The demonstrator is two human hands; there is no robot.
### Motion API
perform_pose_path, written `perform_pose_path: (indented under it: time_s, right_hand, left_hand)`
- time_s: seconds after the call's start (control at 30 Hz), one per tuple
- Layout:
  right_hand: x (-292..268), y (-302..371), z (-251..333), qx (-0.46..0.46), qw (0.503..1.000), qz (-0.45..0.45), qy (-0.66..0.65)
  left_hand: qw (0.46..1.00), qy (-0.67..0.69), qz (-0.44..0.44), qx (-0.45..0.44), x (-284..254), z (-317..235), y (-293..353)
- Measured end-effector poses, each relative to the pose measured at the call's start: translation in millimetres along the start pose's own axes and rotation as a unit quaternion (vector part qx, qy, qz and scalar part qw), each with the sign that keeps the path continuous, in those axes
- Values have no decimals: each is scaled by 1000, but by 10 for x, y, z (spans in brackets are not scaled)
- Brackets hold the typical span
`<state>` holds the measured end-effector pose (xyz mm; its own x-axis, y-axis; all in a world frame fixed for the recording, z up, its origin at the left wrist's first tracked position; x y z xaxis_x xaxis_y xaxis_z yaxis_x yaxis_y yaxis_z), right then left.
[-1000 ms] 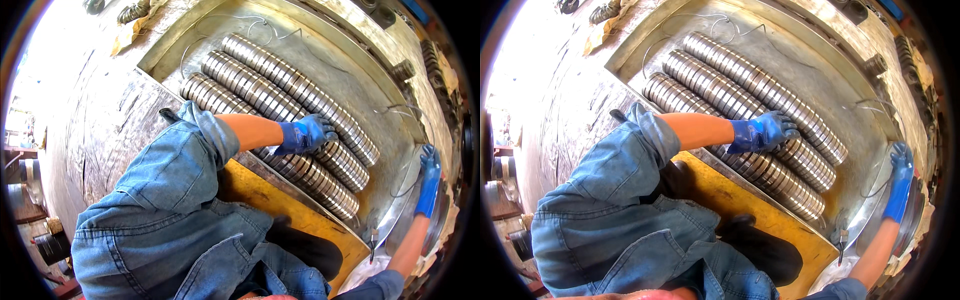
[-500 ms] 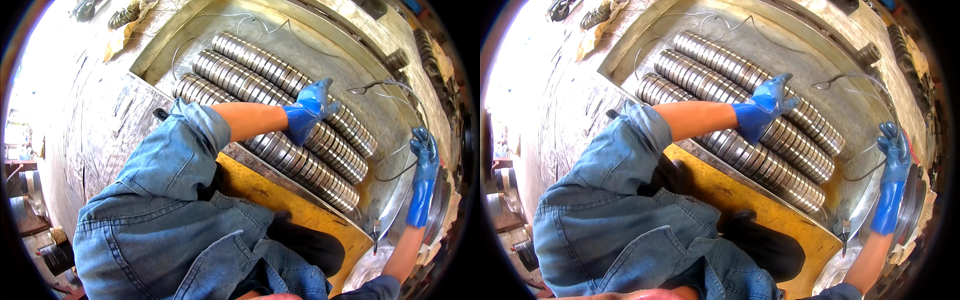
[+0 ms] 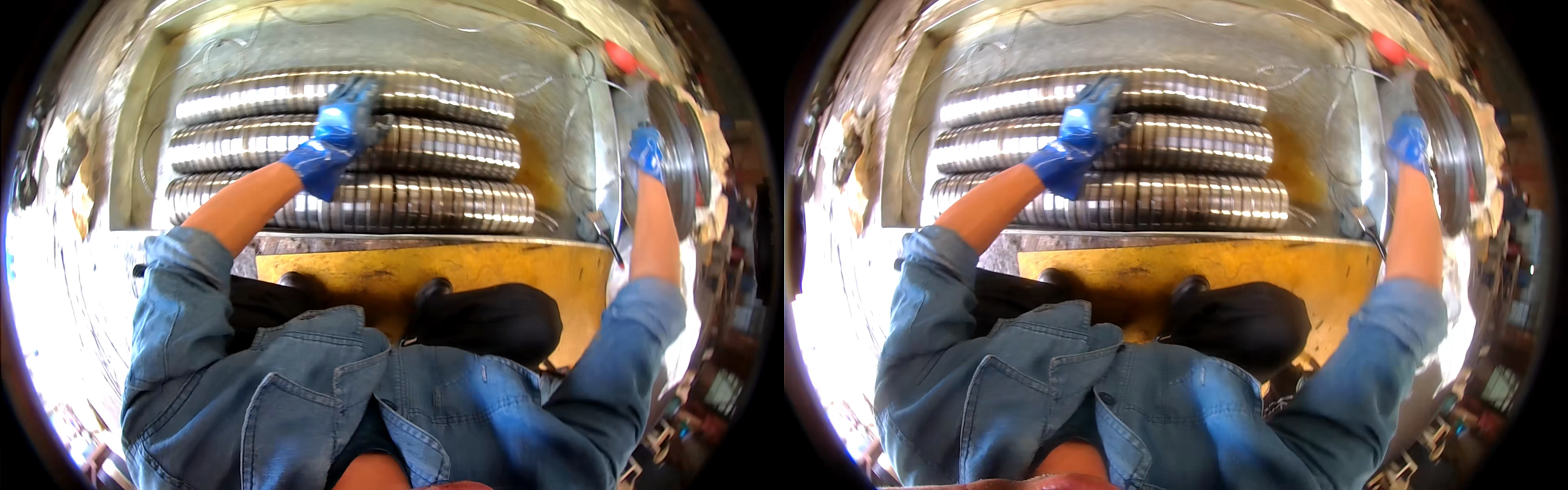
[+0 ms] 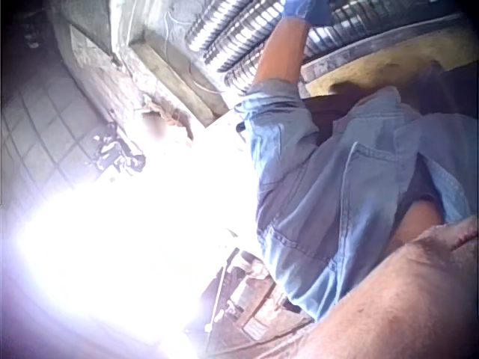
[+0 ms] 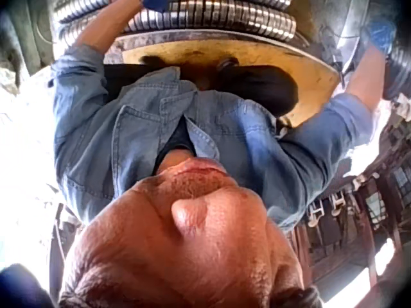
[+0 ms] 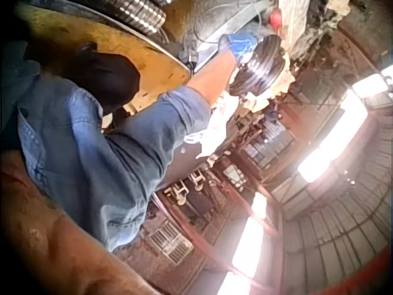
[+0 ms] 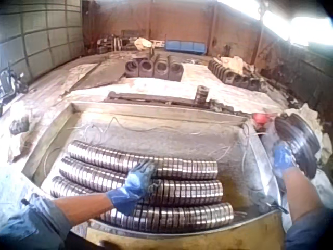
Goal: The person scrubs cylindrical metal parts in a bucket of dark liquid using a brush and a wire. They then place the cleaned parts into a metal tray and arrange them in neat rows. Finally, they use the wire to bundle the rows of parts together.
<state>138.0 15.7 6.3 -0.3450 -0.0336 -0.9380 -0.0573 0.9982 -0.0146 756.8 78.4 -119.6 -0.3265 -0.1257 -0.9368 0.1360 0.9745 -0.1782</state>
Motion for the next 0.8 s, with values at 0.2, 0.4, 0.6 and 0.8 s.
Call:
perform_pose_path:
  time_s: [0.2,0.4,0.6,0.8]
  right_hand:
    - [295,390,-7,2,946,-56,319]
    - [182,625,1889,-307,943,119,-46]
    - [363,1211,2195,-273,832,366,-315]
    - [449,1541,2359,-289,830,444,-175]
  left_hand:
    - [997,58,2,48,-3,-91,-33]
    - [999,19,-33,37,-119,104,46]
    - [997,38,-32,52,-109,-11,17]
    - [998,29,-37,45,-141,7,40]
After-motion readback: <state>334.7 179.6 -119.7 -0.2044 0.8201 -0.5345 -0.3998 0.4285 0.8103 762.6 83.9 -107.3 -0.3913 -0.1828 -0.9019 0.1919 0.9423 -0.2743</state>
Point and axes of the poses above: each hand's wrist, its own y-axis away from the middle knuckle, its own x-axis out of the palm, z = x × y, the point moved 5 cm from there along -y, towards the middle knuckle, and after that the axes turned 13 degrees about -x, right-handed, at the moved point
